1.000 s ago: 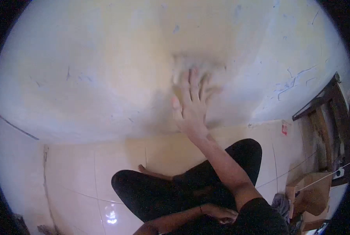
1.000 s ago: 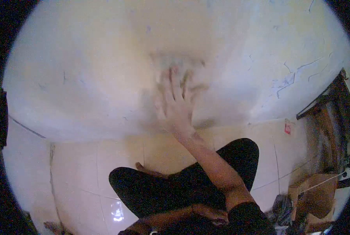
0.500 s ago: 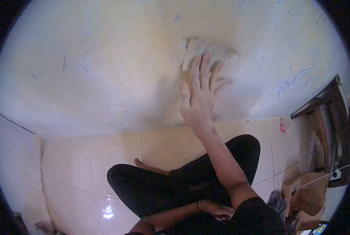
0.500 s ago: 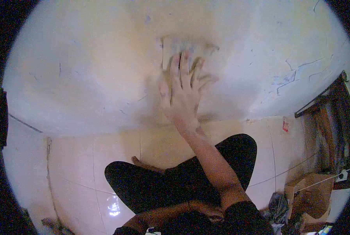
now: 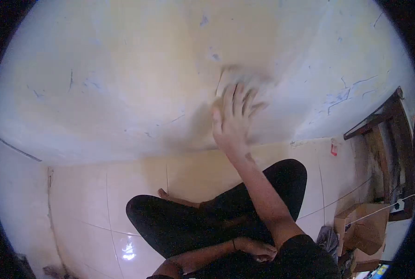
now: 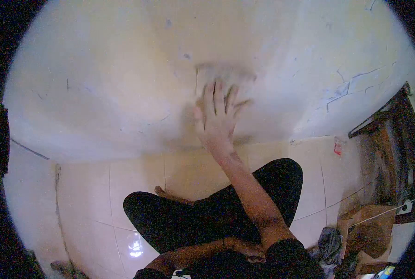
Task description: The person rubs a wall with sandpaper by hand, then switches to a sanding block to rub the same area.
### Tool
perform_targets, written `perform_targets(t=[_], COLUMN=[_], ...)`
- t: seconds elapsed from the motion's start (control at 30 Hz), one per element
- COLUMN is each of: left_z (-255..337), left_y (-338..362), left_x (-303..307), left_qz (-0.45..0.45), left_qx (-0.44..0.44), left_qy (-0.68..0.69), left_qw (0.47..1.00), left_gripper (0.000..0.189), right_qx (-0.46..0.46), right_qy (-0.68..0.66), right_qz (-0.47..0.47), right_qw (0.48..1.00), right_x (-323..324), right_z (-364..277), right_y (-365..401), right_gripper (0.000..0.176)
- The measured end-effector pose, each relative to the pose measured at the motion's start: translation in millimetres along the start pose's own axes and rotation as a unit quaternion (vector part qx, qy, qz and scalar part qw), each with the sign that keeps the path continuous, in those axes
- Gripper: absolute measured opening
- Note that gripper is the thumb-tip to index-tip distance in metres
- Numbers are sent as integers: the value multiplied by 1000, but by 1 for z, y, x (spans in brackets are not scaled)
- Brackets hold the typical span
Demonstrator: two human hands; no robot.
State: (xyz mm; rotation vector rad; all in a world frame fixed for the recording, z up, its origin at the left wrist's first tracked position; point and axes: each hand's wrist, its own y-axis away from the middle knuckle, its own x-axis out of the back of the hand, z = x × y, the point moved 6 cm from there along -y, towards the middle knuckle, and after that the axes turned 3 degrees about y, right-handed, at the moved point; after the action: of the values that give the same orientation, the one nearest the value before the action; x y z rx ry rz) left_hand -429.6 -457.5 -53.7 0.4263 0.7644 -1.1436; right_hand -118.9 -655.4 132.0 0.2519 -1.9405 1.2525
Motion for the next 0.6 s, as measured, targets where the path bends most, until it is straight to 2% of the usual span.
perform_targets(t=[0.07, 0.13, 0.2, 0.27, 0.37, 0.47, 0.5, 0.53, 0.6], left_z=[5, 4, -1, 0, 24, 19, 28, 27, 22], left_y=[-1, -5, -2, 0, 11, 4, -1, -2, 1], left_x=[2, 1, 1, 2, -9, -5, -3, -6, -2], left_qz=[2, -12, -12, 3, 27, 41, 46, 47, 31], left_qx=[-12, -14, -27, -61, -3, -11, -169, -317, -318], left_qy=[-51, -19, -9, -28, -41, -42, -182, -310, -328], left_qw=[999, 1000, 1000, 998, 999, 998, 968, 895, 889], left_gripper=[36, 37, 37, 37, 37, 40, 38, 37, 35], right_qx=[27, 9, -18, -42, -28, 27, 19, 6, -15], right_qy=[17, 2, -18, -38, -10, 21, 14, 7, 3], right_qz=[-41, -37, -32, -28, 11, -26, -25, -25, -18], right_qw=[999, 999, 999, 998, 999, 999, 999, 1000, 1000], right_x=[-66, -69, -54, 6, 17, -60, -58, -50, -20], right_z=[14, 9, 0, -11, -6, 11, 9, 5, -2], right_y=[57, 69, 58, 7, -10, 60, 58, 55, 32], right_gripper=[69, 68, 68, 68, 68, 65, 66, 66, 67])
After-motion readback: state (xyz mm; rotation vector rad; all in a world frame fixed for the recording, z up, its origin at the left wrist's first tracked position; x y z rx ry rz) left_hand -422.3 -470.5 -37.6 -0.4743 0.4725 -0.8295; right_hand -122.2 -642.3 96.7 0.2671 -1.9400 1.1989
